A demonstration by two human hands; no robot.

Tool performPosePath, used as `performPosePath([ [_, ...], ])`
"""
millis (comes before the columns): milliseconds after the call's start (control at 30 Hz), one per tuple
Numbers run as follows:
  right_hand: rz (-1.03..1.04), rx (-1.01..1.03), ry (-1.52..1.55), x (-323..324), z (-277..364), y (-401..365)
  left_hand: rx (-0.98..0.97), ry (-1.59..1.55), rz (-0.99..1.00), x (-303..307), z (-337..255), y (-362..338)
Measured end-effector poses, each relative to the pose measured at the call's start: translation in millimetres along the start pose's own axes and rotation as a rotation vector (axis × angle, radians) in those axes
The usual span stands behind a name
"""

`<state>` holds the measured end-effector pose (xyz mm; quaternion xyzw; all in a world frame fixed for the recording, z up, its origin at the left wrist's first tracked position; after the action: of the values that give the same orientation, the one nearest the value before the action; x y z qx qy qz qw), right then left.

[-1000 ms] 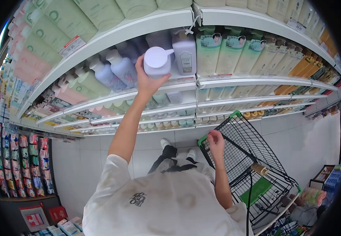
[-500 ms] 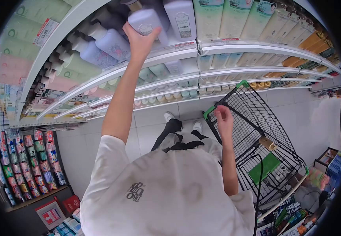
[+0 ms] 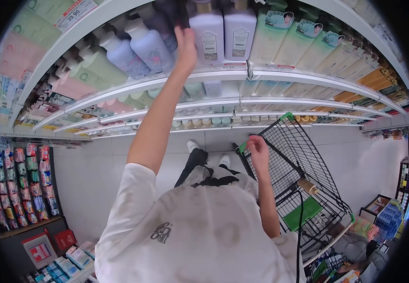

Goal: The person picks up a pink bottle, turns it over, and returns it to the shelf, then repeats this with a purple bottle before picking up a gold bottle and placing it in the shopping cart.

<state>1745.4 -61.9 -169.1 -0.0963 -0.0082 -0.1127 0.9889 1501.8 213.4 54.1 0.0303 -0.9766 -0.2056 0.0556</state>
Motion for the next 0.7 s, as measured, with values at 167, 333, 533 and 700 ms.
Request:
performPosePath([
  [167, -0.016, -0.05, 0.119, 3, -7, -4, 0.236, -0.289, -0.066, 3, 30, 21],
  [333, -0.067, 0.0, 0.097, 15, 10, 0, 0.391, -0.335, -0.064, -25, 16, 4],
  [533, 0.028, 0.477, -0.217, -32, 191, 40, 0.296, -0.311, -0.189, -15, 32, 7],
  [700, 0.047, 0.772, -0.332, -87, 269, 73, 0.307, -0.203, -0.26, -12, 31, 0],
])
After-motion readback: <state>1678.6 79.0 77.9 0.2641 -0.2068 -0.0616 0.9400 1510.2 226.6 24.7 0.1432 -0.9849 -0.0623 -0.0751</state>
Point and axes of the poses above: each hand's wrist, its own y-axis towards the middle knuckle, its own x-axis out of the back of the hand, z = x × y, the point moved 10 cm from there along y, towards the middle knuckle, and after that the axes turned 4 degrees about y, right-handed, at the moved point
